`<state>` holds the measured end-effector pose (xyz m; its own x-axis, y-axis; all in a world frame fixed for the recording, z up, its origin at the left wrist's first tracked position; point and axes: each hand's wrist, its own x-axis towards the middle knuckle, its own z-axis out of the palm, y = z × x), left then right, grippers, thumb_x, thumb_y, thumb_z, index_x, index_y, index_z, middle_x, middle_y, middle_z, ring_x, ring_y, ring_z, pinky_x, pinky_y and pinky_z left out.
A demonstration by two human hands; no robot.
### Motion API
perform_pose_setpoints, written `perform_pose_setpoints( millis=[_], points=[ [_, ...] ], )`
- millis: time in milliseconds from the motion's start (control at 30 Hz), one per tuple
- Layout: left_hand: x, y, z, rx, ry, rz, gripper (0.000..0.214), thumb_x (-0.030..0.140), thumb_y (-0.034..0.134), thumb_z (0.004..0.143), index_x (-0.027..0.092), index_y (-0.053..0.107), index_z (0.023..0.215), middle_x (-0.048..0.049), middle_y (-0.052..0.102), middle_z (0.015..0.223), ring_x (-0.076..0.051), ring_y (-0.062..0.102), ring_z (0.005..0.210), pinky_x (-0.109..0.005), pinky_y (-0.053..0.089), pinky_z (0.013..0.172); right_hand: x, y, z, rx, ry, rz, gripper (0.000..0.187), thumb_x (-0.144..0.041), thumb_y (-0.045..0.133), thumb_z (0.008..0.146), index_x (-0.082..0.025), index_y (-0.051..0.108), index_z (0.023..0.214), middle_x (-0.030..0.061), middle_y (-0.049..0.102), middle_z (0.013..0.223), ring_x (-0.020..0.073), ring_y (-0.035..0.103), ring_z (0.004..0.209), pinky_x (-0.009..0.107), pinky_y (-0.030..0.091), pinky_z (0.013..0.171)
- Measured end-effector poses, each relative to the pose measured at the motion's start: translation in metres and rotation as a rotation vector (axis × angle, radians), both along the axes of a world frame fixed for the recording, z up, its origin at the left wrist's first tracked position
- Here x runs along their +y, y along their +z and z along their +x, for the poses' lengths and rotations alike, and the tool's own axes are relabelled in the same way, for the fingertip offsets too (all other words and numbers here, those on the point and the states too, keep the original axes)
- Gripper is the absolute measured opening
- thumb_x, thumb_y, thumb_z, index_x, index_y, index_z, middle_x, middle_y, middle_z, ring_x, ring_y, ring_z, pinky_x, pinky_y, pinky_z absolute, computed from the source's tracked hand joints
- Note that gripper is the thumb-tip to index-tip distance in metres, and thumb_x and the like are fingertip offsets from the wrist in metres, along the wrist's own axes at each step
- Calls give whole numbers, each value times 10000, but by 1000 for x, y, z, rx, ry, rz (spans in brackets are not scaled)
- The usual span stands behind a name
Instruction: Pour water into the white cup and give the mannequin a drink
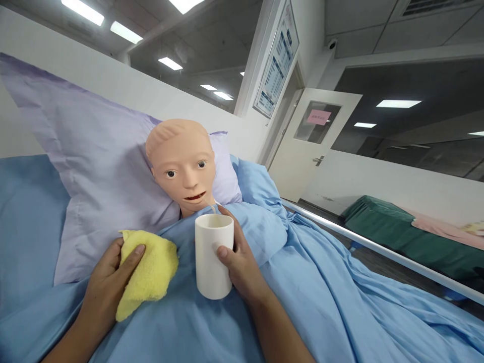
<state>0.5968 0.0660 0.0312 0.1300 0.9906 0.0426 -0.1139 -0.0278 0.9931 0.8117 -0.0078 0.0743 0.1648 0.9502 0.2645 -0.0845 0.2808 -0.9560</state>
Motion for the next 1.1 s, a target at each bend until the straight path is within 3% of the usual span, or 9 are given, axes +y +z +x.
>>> perform_pose_setpoints(
  millis=[267,433,567,667,800,867,967,1033,1100],
  points=[
    [4,-6,0,-25,-3,7,499,636,677,726,203,578,953,6,590,766,-154,544,649,-228,450,511,4,-2,1,-11,-29,-12,971,-507,860,597,-312,395,1426,88,637,1194,282,641,980,377,545,738],
    [12,-9,1,-152,-14,-34,724,569,782,630,214,490,1190,-49,657,1011,-230,653,850,-301,563,657,9,-8,1,-15,-51,-76,673,-502,832,639,-199,602,1194,84,688,981,242,646,859,330,533,690],
    [12,-8,0,-165,-238,10,946,488,837,586,196,390,1366,-118,616,1250,-285,643,1038,-356,576,809,8,-6,-1,91,-52,-37,671,-536,819,630,-162,613,1148,105,706,944,234,655,784,310,524,620],
    [7,0,1,-155,-371,49,943,463,840,592,189,395,1377,-100,665,1155,-282,663,969,-375,578,796,3,-1,1,218,24,40,735,-586,815,600,-138,608,1145,130,718,926,246,663,756,316,527,601],
    [2,28,5,-99,-201,171,776,433,792,654,171,471,1310,-64,686,992,-250,670,850,-356,584,722,-3,1,8,371,75,100,793,-603,795,639,-156,552,1247,148,719,1005,264,678,798,345,553,628],
    [2,50,11,-42,3,371,573,392,741,718,182,548,1215,-55,662,994,-222,659,837,-323,578,695,-3,0,9,421,100,98,811,-600,796,643,-156,531,1268,155,719,1023,268,683,796,355,557,629],
    [6,83,27,59,330,975,212,239,639,828,209,631,1038,-55,601,1063,-189,625,938,-292,560,753,-3,-2,6,476,148,122,799,-579,803,646,-168,514,1268,156,701,1108,271,686,843,361,558,666],
    [13,98,44,181,393,1405,158,128,575,865,207,640,986,-72,593,1121,-198,599,1056,-342,543,879,-3,-3,3,495,177,150,783,-545,811,654,-190,496,1276,144,676,1181,269,685,881,362,556,690],
    [22,105,62,400,323,1691,206,60,503,892,185,634,991,-102,614,1200,-219,567,1175,-424,483,1019,-4,-3,1,491,205,148,785,-535,816,653,-188,487,1276,146,678,1176,266,689,849,365,554,679]
  ],
)
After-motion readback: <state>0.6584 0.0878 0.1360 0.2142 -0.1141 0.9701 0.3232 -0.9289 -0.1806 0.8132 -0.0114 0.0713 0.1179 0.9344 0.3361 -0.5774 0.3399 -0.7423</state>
